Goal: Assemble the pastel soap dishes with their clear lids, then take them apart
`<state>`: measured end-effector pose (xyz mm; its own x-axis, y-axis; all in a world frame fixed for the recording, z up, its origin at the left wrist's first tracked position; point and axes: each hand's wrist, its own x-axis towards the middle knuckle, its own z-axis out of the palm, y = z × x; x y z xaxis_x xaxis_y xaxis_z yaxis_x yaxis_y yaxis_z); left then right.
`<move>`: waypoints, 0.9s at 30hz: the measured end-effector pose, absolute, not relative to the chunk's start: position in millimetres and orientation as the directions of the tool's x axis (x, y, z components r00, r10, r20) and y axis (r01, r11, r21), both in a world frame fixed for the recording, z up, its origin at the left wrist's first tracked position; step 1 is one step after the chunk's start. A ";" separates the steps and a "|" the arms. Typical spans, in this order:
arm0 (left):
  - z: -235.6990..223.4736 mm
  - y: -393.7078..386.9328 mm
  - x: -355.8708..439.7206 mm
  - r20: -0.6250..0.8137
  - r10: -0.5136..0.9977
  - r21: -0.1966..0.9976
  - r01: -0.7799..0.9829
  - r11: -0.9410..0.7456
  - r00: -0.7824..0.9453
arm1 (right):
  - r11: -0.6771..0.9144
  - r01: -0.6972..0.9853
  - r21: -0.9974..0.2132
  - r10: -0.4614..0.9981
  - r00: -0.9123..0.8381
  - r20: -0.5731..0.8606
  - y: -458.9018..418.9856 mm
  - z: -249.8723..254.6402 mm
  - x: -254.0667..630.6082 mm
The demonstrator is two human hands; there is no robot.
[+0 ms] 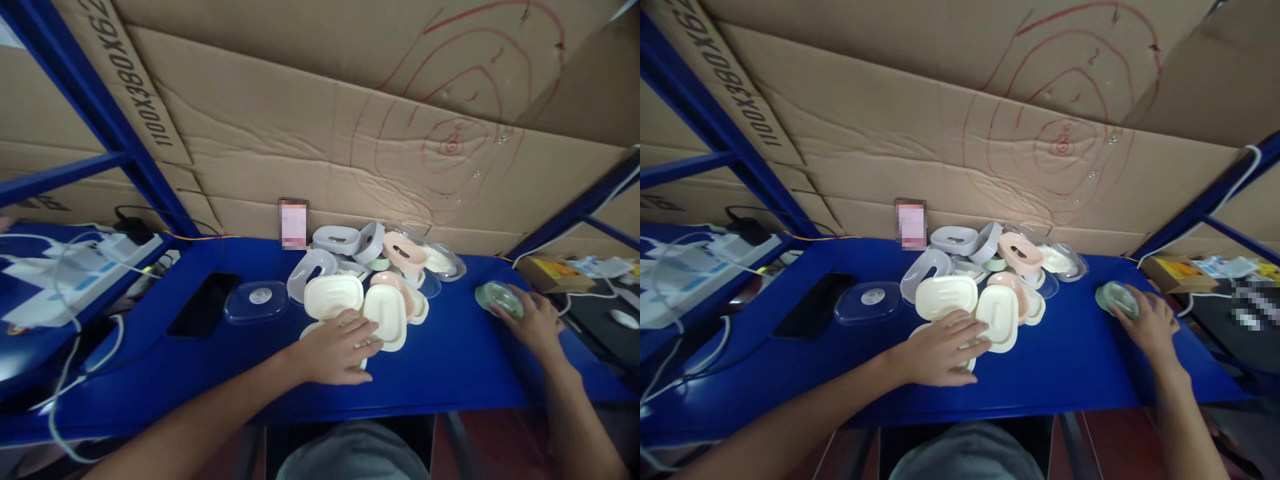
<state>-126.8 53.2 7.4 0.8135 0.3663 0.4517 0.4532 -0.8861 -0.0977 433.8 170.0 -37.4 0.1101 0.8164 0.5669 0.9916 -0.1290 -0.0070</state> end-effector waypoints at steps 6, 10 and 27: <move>5.1 49.9 -122.8 0.463 0.411 -0.071 0.495 -0.866 0.785 | 0.193 0.963 -0.188 0.791 -0.039 0.611 128.9 -18.6 404.0; 0.3 47.1 -120.2 0.576 0.465 -0.004 0.570 -0.821 0.673 | 0.406 0.876 -0.262 0.740 -0.147 0.656 79.3 3.8 295.7; -3.0 41.9 -114.9 0.756 0.532 0.254 0.578 -0.775 0.380 | 0.707 0.559 -0.433 0.685 -0.390 0.615 109.2 56.2 157.7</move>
